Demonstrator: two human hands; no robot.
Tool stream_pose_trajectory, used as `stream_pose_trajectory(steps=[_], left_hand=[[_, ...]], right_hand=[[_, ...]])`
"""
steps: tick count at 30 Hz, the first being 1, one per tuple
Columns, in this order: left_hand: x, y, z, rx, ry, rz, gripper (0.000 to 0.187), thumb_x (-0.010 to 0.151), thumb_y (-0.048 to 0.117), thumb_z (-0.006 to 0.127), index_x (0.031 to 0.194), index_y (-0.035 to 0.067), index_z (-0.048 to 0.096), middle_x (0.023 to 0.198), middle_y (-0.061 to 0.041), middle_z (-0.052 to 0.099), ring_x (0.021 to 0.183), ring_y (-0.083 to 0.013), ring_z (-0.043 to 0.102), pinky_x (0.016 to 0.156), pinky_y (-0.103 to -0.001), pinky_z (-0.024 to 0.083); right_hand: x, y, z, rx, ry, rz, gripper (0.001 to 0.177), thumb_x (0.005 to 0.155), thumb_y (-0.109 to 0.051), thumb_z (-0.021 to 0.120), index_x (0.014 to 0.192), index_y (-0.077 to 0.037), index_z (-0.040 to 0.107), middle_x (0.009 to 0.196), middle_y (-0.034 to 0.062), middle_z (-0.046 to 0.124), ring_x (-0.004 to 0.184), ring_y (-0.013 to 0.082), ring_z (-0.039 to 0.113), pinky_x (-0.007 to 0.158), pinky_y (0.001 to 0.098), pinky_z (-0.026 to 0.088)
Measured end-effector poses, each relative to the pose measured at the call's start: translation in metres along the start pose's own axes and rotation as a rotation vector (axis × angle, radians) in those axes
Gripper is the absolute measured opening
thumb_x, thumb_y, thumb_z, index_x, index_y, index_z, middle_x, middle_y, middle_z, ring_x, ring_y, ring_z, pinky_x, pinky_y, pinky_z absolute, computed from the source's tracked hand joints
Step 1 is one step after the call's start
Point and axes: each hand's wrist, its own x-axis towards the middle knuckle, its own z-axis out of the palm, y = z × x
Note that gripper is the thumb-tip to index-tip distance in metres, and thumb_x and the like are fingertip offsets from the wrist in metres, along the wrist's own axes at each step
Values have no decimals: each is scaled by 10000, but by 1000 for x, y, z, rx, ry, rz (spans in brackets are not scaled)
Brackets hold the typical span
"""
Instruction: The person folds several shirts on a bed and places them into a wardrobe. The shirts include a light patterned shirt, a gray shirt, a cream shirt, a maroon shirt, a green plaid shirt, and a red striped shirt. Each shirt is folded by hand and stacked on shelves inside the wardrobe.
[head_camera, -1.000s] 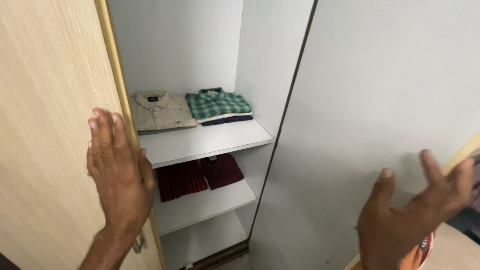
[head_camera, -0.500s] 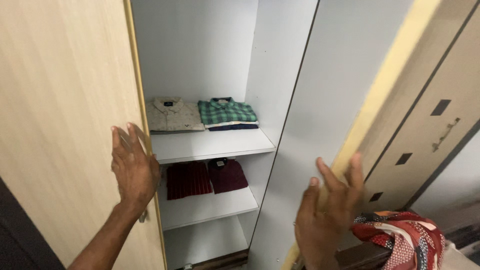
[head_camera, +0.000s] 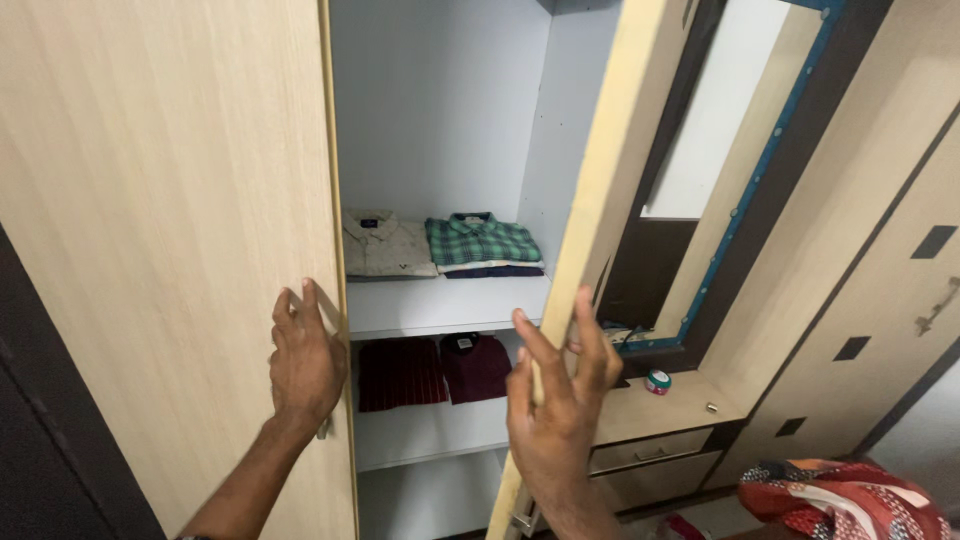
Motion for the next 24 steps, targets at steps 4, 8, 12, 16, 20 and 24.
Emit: stream_pose_trajectory(steps=[4, 8, 12, 16, 20, 24], left_hand=[[9, -1, 1, 43, -20, -4, 816, 914, 97, 626, 1594, 34, 179, 1534, -323, 217, 1306, -475, 462, 902, -533, 575], [18, -7, 3, 27, 21, 31, 816, 910, 99, 629, 1594, 26, 190, 1510, -309, 263, 1277, -442, 495, 897, -526, 577], [27, -12, 5, 65, -3, 37, 810, 925, 123, 629, 1599, 43, 188, 1491, -316, 285, 1253, -429, 511, 901, -521, 570], [33, -11, 4, 82, -42, 5, 778, 943, 145, 621, 1597, 76, 205, 1488, -302, 309, 1253, -420, 516, 912, -520, 560], [40, -11, 2, 74, -26, 26, 766, 932, 160, 630, 1587, 88, 240, 1489, -294, 320, 1256, -430, 512, 931, -517, 553], [45, -13, 0, 69, -23, 36, 735, 948, 188, 632, 1575, 80, 264, 1493, -287, 322, 1243, -422, 526, 926, -516, 549]], right_hand=[[-2, -7, 27, 26, -40, -8, 550, 849, 57, 700, 1340, -189, 681, 1668, 142, 224, 1429, 318, 300, 1088, 359, 435], [2, -9, 56, 108, -84, -6, 558, 866, 51, 704, 1364, -199, 666, 1670, 167, 188, 1436, 353, 293, 985, 264, 540], [6, -12, 79, 154, -105, -68, 525, 919, 23, 707, 1391, -200, 643, 1678, 162, 172, 1454, 360, 283, 1012, 304, 522], [13, -17, 99, 191, -169, -96, 521, 943, 22, 680, 1417, -186, 621, 1680, 165, 162, 1478, 378, 260, 1061, 353, 485], [20, -22, 123, 149, -151, -138, 531, 934, 42, 678, 1412, -183, 624, 1678, 161, 160, 1473, 374, 255, 1143, 385, 467], [22, -24, 143, 140, -163, -138, 559, 919, 72, 664, 1419, -174, 623, 1677, 174, 152, 1469, 380, 248, 1134, 371, 453]])
